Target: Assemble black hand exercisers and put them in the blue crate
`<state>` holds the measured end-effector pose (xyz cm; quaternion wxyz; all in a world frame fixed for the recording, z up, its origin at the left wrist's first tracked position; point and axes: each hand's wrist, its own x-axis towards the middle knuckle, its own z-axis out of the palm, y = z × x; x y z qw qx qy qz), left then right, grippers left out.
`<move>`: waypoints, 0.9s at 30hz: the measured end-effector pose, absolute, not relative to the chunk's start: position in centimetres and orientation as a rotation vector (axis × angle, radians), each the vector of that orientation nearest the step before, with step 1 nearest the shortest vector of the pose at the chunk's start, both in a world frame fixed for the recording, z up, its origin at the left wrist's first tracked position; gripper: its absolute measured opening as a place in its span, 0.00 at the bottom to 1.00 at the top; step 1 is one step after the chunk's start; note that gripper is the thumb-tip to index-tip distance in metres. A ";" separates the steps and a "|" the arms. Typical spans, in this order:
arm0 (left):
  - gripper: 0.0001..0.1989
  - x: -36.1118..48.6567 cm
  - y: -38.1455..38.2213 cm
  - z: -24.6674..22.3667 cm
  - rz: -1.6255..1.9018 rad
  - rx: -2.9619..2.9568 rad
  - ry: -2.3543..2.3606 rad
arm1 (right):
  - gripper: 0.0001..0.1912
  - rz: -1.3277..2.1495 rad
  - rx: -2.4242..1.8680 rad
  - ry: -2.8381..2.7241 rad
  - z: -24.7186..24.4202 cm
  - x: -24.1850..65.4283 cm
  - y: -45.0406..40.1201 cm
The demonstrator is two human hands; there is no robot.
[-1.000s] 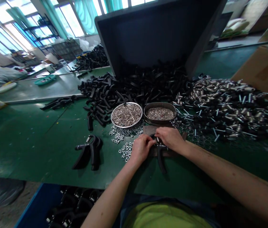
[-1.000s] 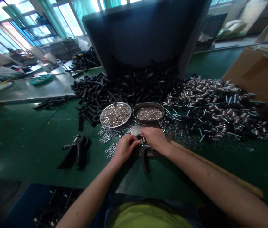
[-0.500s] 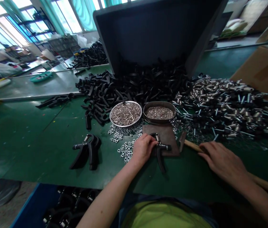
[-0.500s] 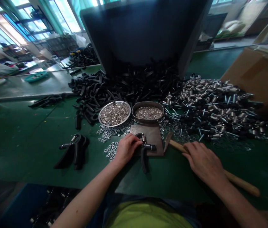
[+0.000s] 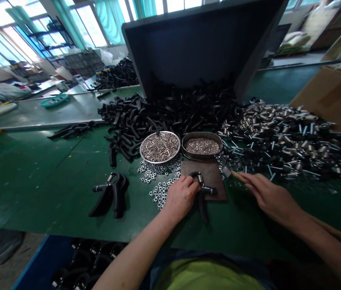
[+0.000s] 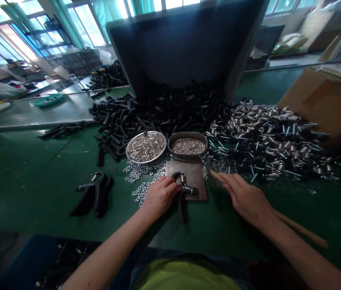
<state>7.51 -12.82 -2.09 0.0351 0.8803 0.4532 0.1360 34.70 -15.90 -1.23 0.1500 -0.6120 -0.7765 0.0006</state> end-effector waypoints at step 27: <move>0.16 6.5 -13.7 -1.7 0.739 1.699 1.402 | 0.20 -0.329 -1.685 -2.344 -4.0 36.3 -20.7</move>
